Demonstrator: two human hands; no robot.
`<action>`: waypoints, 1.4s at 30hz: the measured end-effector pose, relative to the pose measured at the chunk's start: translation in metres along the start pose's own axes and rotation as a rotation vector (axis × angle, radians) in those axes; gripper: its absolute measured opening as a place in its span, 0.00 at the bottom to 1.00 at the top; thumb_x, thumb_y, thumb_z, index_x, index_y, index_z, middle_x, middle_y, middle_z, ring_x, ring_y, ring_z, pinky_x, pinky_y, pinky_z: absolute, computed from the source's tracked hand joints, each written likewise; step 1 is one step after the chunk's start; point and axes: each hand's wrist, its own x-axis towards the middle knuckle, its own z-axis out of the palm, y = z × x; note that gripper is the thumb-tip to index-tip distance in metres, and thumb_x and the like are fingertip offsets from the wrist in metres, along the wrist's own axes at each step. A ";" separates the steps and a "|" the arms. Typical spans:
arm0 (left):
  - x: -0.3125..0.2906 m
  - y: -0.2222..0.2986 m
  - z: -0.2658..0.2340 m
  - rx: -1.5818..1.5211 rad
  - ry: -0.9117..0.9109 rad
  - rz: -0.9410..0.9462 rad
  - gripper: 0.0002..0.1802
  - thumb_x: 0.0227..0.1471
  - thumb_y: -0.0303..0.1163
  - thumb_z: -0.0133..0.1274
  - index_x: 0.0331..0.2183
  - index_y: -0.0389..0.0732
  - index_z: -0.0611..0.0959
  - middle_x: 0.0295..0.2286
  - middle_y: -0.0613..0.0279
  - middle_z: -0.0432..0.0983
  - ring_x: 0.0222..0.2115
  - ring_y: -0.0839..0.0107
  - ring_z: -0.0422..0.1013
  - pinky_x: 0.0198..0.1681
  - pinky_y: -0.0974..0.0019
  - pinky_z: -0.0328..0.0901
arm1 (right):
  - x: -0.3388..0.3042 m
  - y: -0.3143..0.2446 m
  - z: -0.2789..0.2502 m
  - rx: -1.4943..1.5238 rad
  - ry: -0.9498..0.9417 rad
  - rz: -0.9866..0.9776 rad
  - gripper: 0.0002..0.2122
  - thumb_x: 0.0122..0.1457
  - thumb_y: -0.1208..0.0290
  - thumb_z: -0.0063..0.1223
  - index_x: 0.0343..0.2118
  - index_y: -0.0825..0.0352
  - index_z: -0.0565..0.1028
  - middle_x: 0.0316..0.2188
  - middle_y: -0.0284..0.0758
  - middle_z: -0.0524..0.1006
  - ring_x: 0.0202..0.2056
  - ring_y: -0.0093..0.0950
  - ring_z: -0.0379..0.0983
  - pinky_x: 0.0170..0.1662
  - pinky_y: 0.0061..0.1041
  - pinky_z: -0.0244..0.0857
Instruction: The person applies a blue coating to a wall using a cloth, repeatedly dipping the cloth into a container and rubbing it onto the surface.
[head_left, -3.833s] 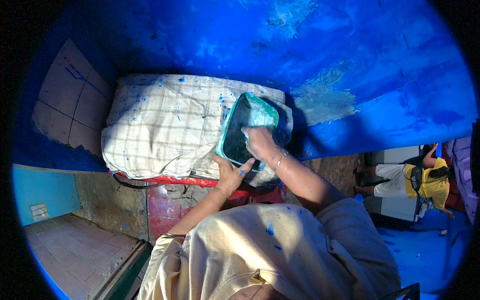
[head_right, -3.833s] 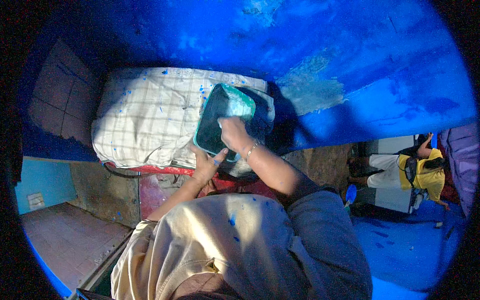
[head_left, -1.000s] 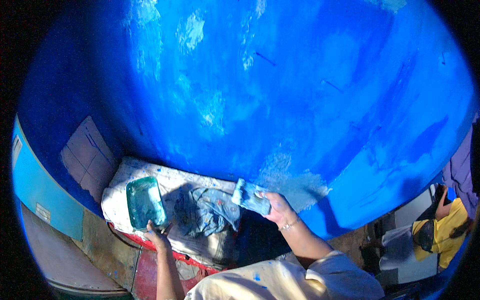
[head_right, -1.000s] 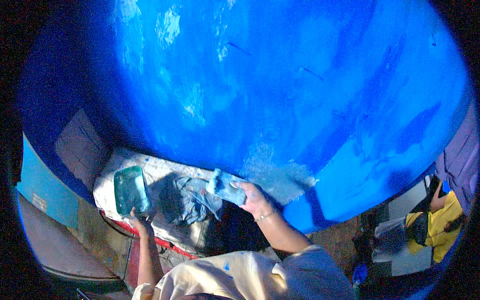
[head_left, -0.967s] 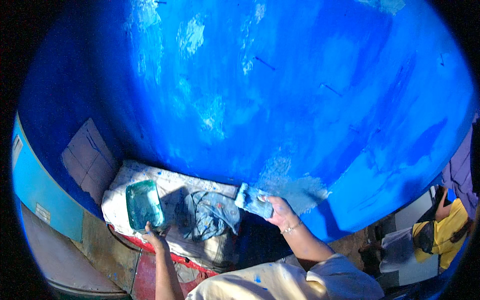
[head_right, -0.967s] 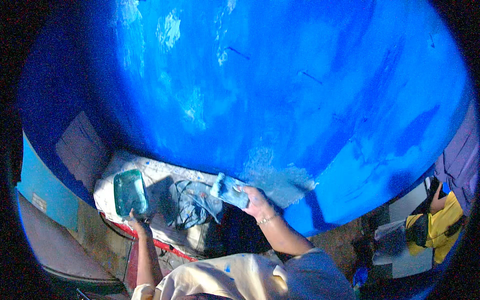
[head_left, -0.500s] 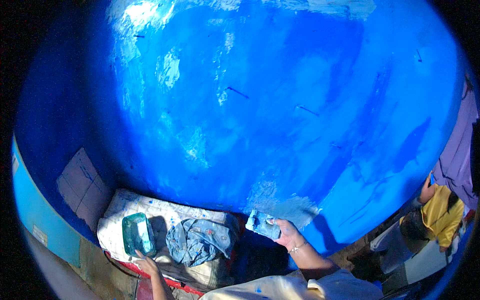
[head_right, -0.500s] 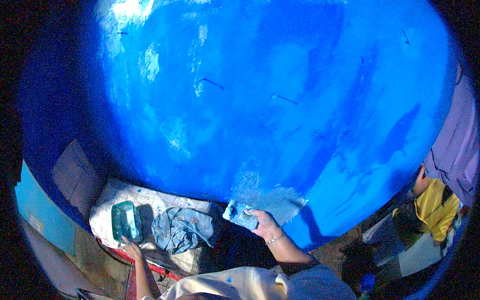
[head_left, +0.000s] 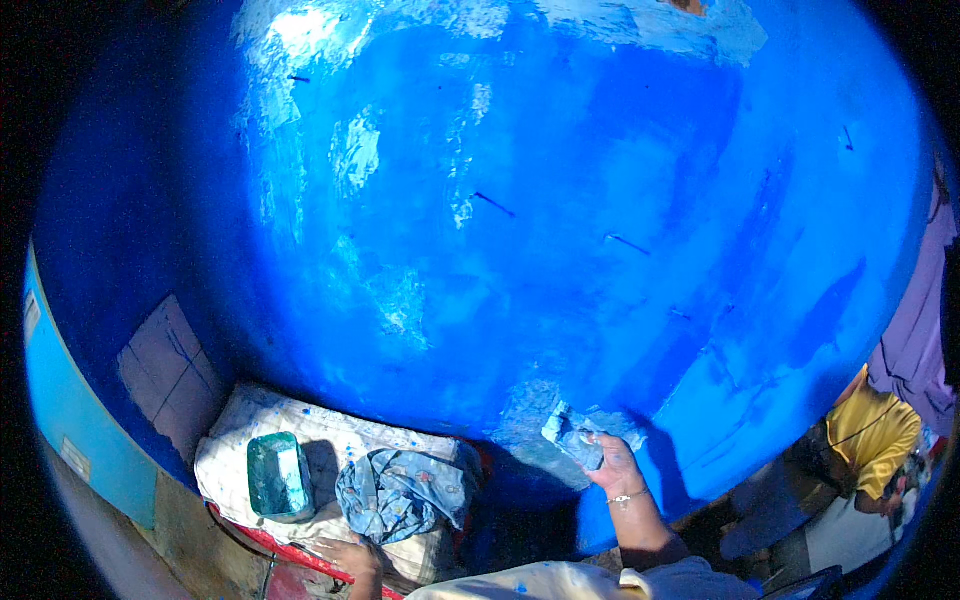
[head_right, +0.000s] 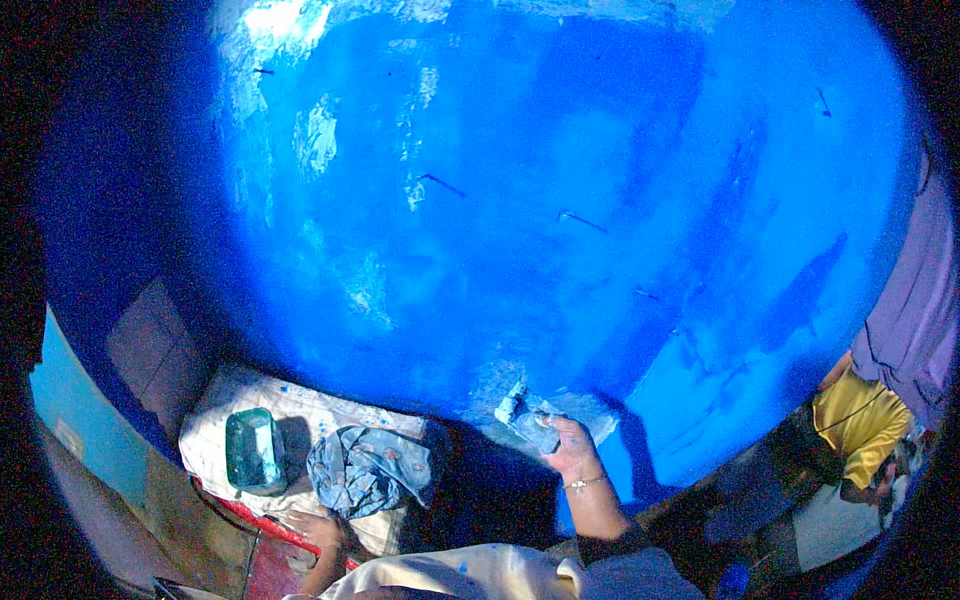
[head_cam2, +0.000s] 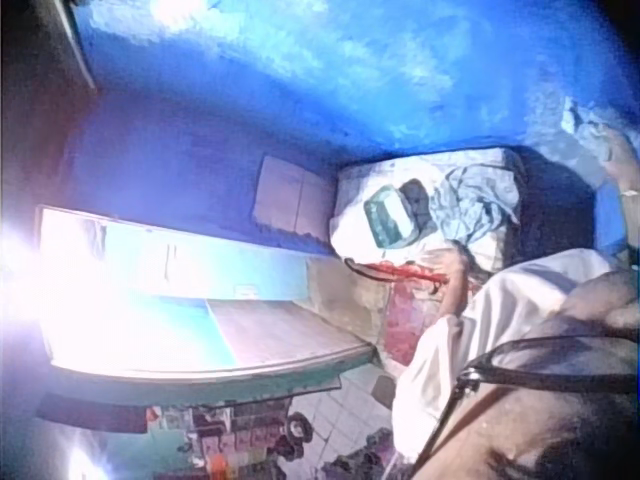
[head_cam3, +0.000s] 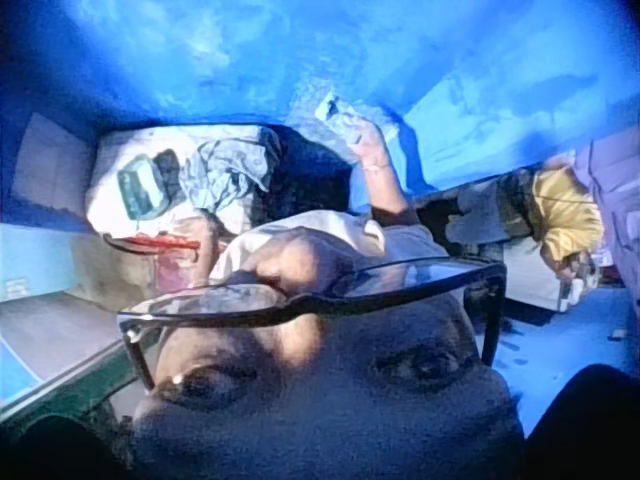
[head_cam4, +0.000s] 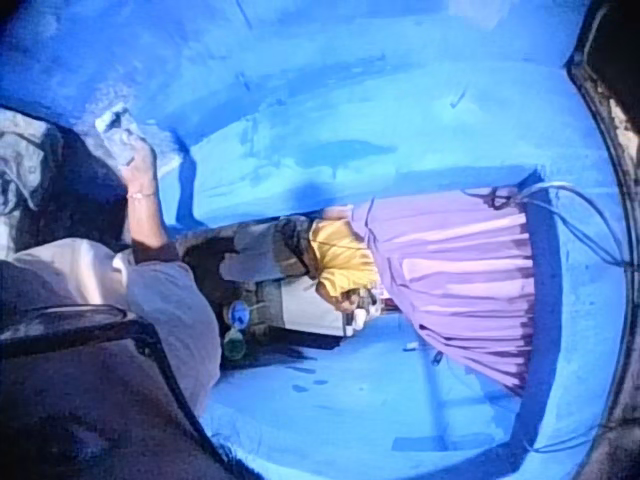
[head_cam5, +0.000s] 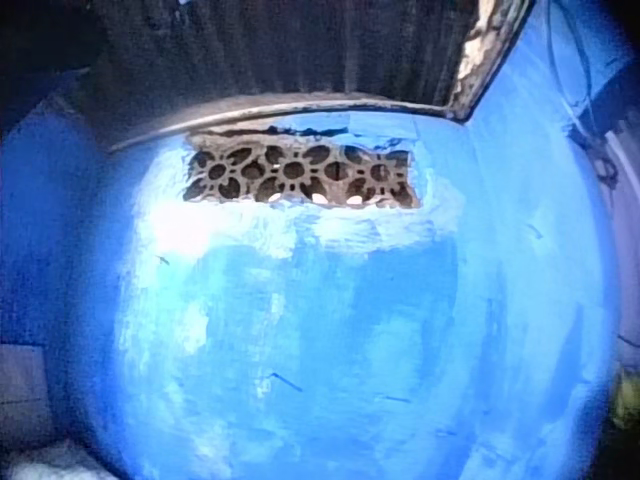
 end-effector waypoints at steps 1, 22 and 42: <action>0.000 -0.004 0.005 0.001 -0.005 -0.002 0.48 0.52 0.55 0.42 0.60 0.32 0.45 0.60 0.37 0.36 0.59 0.45 0.47 0.55 0.51 0.58 | 0.001 0.001 0.000 -0.004 0.003 0.000 0.17 0.45 0.74 0.51 0.41 0.73 0.72 0.41 0.43 0.75 0.43 0.40 0.73 0.50 0.39 0.65; 0.084 0.181 -0.320 -0.785 0.473 1.298 0.19 0.45 0.33 0.49 0.39 0.33 0.74 0.39 0.43 0.66 0.47 0.46 0.59 0.55 0.46 0.47 | 0.035 0.057 -0.010 0.051 -0.053 0.090 0.27 0.43 0.80 0.48 0.52 0.76 0.63 0.50 0.48 0.69 0.51 0.41 0.67 0.56 0.43 0.59; 0.103 0.505 -0.624 -0.694 1.174 1.130 0.34 0.56 0.60 0.32 0.55 0.49 0.70 0.59 0.39 0.40 0.60 0.41 0.36 0.61 0.41 0.33 | 0.046 -0.038 -0.038 -1.745 -0.114 -0.583 0.29 0.31 0.69 0.68 0.42 0.69 0.70 0.38 0.43 0.76 0.40 0.38 0.74 0.45 0.36 0.67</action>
